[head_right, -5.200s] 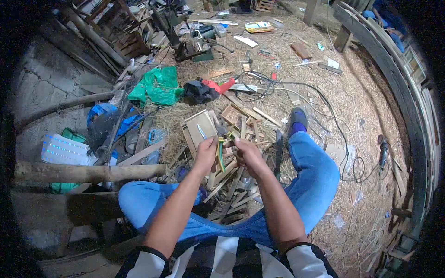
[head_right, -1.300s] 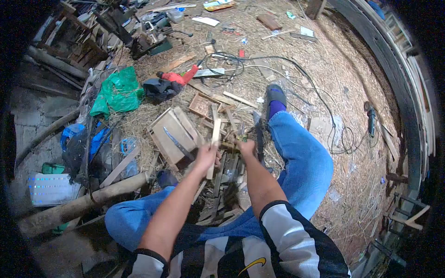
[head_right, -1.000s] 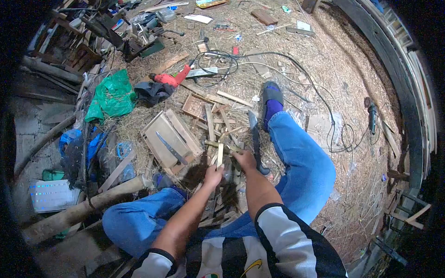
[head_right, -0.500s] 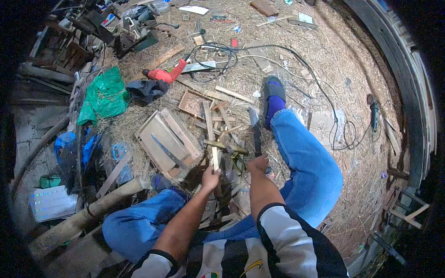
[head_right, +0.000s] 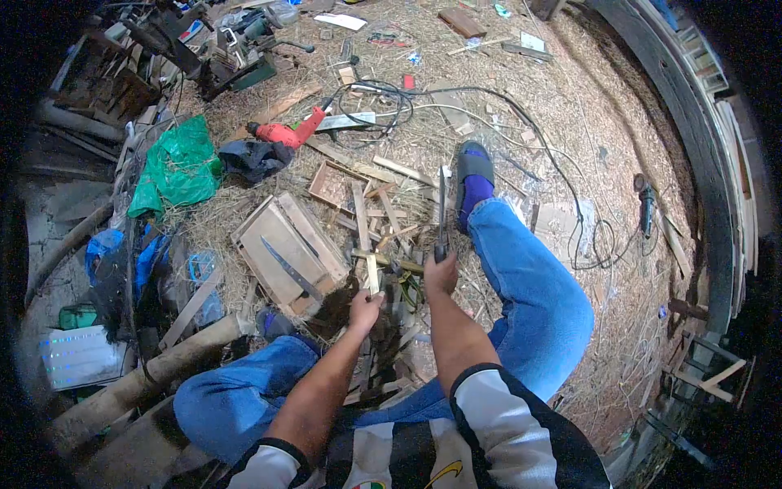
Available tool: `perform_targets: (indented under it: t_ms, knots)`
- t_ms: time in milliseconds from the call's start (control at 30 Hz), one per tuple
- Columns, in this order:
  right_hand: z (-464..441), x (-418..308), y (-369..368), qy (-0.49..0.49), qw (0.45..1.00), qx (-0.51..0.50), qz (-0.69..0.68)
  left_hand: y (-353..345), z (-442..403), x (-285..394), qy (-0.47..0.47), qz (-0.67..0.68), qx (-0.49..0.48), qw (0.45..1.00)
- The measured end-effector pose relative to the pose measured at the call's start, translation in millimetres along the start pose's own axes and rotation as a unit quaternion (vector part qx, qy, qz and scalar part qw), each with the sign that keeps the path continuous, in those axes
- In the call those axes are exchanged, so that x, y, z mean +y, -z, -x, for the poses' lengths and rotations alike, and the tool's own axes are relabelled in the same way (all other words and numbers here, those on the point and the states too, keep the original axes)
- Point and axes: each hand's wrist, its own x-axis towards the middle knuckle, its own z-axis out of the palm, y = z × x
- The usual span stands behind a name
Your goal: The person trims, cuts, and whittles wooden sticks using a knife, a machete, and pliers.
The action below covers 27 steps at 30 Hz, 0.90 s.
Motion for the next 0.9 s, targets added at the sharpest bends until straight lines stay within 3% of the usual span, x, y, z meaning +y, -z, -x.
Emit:
perform_targets:
  t_ms: [133, 200, 367, 600, 667, 733, 767, 800, 867, 900]
  knots:
    - [-28, -56, -6, 0.149, 0.989, 0.009, -0.001, 10, 0, 12, -0.011, -0.015, 0.003, 1.0]
    - [-37, -84, -1, 0.155, 0.985, -0.023, 0.075, 11, -2, 14, 0.04, 0.0, -0.018, 0.999]
    - [-55, -105, -11, 0.207, 0.968, -0.047, 0.131, 2, -21, 10, 0.065, 0.025, -0.042, 0.997]
    - [-34, -85, -11, 0.21, 0.973, -0.045, 0.084, 14, -24, 69, 0.049, -0.001, -0.06, 0.997]
    - [-32, -77, -19, 0.235, 0.968, 0.044, 0.084, -2, -35, 39, 0.02, -0.048, -0.02, 0.998]
    - [-26, -84, -14, 0.254, 0.964, 0.048, 0.068, 12, -24, 55, -0.12, -0.149, -0.044, 0.981]
    - [-21, -90, -15, 0.275, 0.958, 0.06, 0.063, 21, -23, 67, -0.041, -0.088, -0.148, 0.984]
    - [-14, -98, -16, 0.297, 0.951, 0.071, 0.056, 36, -15, 90, -0.043, -0.047, -0.169, 0.983]
    - [8, -124, -16, 0.331, 0.941, 0.072, 0.012, 63, -8, 122, -0.078, -0.022, -0.131, 0.988]
    - [22, -141, -13, 0.356, 0.934, 0.036, -0.001, 68, -13, 121, -0.151, 0.054, -0.073, 0.984]
